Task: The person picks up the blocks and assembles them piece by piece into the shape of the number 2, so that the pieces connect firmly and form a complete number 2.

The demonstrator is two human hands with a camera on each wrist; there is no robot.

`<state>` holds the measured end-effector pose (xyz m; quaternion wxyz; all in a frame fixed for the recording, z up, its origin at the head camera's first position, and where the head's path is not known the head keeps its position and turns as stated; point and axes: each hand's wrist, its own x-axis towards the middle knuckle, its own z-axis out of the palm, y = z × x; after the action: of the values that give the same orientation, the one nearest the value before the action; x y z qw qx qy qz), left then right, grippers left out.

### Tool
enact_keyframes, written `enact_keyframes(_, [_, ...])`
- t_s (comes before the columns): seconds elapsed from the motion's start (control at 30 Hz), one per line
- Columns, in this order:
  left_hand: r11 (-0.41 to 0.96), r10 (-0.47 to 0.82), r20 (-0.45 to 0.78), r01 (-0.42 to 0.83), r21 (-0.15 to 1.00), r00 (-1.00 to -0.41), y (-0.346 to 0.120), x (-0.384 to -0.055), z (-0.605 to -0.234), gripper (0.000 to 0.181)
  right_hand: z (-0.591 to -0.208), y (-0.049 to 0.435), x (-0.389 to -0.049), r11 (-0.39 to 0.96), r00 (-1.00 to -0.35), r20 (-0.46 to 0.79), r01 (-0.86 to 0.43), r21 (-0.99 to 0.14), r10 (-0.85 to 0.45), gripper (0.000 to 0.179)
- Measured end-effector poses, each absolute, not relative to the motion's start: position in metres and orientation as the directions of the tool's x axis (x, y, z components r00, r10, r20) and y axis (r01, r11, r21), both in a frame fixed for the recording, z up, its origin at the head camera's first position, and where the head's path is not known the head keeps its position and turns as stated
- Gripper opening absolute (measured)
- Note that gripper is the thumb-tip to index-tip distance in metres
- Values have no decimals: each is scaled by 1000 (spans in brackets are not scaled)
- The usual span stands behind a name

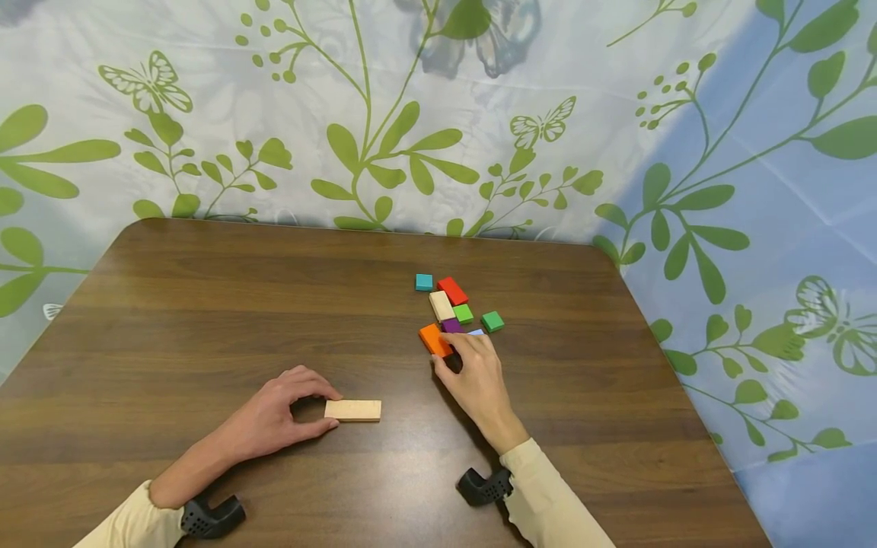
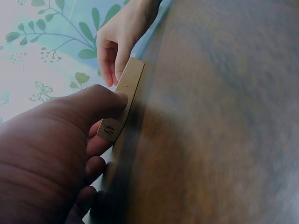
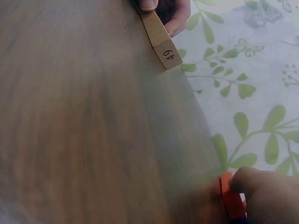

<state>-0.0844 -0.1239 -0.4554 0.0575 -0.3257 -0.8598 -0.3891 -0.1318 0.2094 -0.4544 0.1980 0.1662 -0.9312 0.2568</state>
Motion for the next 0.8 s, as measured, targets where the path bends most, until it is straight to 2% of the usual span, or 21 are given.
enact_keyframes(0.8, [488, 518, 341, 598, 636, -785, -124, -84, -456, 27, -458, 209, -132, 804, -838, 476, -465, -370, -266, 37])
